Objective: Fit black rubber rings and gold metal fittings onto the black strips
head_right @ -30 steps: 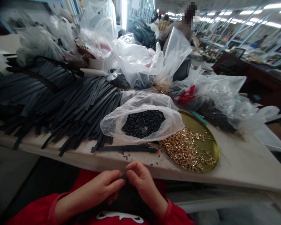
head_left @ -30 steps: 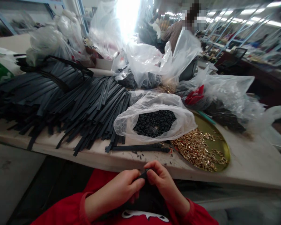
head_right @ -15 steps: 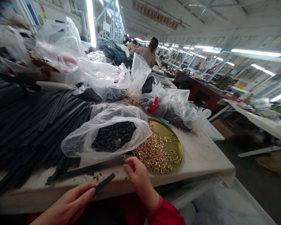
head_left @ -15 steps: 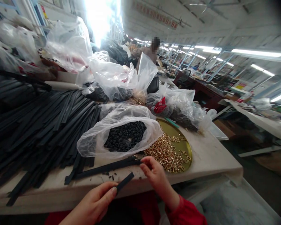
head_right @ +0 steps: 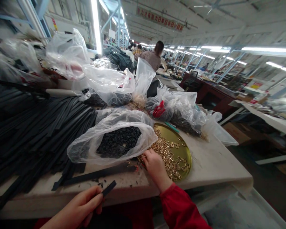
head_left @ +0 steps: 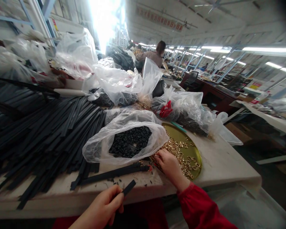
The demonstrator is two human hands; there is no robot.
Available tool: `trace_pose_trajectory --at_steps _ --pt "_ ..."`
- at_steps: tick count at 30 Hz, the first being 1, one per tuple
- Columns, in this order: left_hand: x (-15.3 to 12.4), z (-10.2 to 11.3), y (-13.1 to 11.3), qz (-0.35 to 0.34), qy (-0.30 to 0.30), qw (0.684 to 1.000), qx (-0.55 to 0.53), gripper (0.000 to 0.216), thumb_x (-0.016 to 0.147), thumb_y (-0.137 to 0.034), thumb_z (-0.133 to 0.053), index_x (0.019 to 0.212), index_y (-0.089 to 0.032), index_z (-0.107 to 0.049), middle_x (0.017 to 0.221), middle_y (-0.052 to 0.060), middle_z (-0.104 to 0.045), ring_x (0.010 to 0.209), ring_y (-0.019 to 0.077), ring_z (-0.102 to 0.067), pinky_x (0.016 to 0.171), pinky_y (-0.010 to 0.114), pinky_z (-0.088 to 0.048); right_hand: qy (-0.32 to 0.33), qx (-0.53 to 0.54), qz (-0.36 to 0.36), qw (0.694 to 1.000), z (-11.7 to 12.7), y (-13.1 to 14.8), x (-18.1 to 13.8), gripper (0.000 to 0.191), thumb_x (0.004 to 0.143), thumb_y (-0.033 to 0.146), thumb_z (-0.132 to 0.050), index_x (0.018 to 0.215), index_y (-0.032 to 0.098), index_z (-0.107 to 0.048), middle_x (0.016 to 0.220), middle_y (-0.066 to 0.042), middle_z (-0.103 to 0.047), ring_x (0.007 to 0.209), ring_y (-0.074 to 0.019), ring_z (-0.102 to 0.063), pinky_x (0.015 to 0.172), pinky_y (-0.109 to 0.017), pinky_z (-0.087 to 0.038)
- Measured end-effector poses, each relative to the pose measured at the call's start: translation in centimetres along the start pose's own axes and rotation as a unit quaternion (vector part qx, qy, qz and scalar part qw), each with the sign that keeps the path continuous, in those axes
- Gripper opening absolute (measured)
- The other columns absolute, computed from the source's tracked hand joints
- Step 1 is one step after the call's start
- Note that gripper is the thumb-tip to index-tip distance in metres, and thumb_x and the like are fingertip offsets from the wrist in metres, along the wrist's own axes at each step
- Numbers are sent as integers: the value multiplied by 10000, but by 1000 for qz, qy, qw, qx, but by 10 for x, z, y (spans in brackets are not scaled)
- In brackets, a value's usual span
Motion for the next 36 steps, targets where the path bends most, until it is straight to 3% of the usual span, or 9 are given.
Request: trace_pose_trajectory --at_steps 3,7,12,17,19,23,25,33,36 --pt "-2 14 -24 -75 -55 995 39 291 788 -442 -380 690 -180 -458 606 -43 -487 481 92 -429 457 200 -327 32 193 19 980 -2 29 -13 115 816 251 -488 729 204 -548 638 17 -545 602 -137 -498 577 -239 -362" --pt "-12 27 -50 -163 -127 975 77 209 817 -346 -430 785 -168 -536 715 -15 -574 663 132 -510 601 216 -379 154 422 5 893 -34 85 -34 94 763 266 -549 709 189 -549 588 41 -499 539 -105 -432 500 -215 -318" --pt "-26 38 -43 -143 -179 959 166 137 794 -261 -471 784 -157 -559 748 14 -616 665 144 -532 594 224 -370 251 569 -63 781 -70 123 -52 182 699 339 -618 689 175 -540 555 55 -491 485 -76 -406 463 -195 -313" --pt "-33 47 -31 -112 -189 955 198 150 784 -256 -462 716 -152 -546 671 7 -600 609 137 -520 528 216 -324 365 611 -95 696 -77 139 -71 243 638 360 -682 682 165 -544 560 59 -502 465 -63 -418 455 -187 -324" --pt "-33 49 -28 -102 -192 955 201 160 781 -262 -456 701 -151 -539 648 2 -587 584 132 -506 508 216 -305 372 625 -96 679 -76 142 -74 265 598 346 -721 694 163 -554 596 57 -512 494 -63 -433 479 -187 -341" --pt "-32 46 -22 -102 -174 959 197 169 769 -259 -450 716 -143 -563 681 16 -609 613 143 -527 531 219 -326 308 626 -99 709 -83 136 -70 304 634 405 -701 644 160 -521 553 57 -509 489 -64 -438 479 -188 -347" --pt "-32 43 -19 -102 -162 964 185 174 757 -249 -452 732 -140 -585 701 23 -624 634 152 -540 560 224 -353 274 644 -102 707 -87 133 -68 289 641 379 -709 709 162 -531 588 55 -530 496 -60 -447 471 -180 -350" --pt "-35 42 -17 -101 -170 970 145 214 761 -260 -451 813 -141 -621 739 29 -648 661 161 -553 608 231 -398 330 739 -158 566 -93 142 -84 420 617 213 -742 988 171 -549 694 35 -587 548 -52 -514 513 -162 -386" --pt "-34 39 -17 -101 -159 969 162 193 763 -250 -458 807 -145 -614 751 27 -645 677 161 -552 618 227 -395 304 734 -163 585 -96 139 -84 338 672 298 -708 942 168 -552 655 39 -576 534 -61 -510 500 -171 -388"
Point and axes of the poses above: each hand's wrist, its own x-axis towards the middle knuckle, its own z-axis out of the back of the hand, y = z × x, the point moved 7 cm from there along x, towards the middle knuckle
